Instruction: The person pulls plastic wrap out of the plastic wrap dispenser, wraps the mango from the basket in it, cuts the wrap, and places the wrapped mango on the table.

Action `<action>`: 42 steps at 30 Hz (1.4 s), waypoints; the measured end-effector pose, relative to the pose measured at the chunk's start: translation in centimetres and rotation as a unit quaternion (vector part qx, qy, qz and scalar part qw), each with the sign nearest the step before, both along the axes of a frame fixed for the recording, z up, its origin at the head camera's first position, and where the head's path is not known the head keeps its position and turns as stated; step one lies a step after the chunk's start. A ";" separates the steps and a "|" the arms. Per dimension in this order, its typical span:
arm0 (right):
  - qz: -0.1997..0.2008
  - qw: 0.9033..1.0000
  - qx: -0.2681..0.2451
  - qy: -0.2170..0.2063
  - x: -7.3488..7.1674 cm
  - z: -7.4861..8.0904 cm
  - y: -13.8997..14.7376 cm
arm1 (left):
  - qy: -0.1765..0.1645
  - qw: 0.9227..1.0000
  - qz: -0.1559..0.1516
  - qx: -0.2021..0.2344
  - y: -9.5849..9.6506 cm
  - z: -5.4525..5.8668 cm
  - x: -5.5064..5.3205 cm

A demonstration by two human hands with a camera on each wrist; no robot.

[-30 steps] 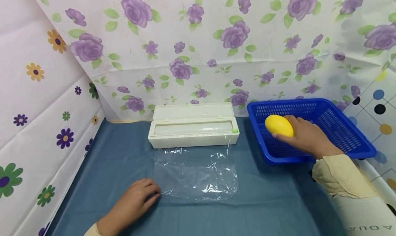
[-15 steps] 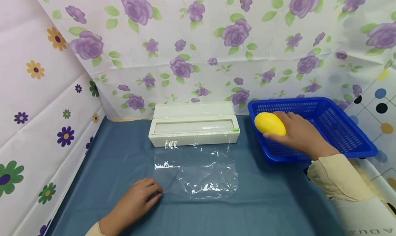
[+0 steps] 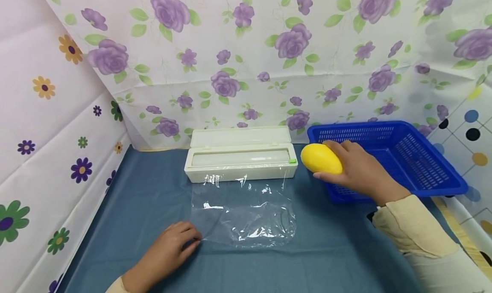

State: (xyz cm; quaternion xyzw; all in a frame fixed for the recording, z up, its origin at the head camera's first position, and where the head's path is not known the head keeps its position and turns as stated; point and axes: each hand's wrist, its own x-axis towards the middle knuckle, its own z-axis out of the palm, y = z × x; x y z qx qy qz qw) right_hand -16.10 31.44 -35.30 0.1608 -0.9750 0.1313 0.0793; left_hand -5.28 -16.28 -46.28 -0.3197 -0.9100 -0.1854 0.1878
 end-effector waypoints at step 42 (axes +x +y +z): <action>0.079 0.996 -0.008 0.047 0.1 -3.8 -7.5 | 0.004 1.000 -0.012 0.005 0.3 -0.2 0.0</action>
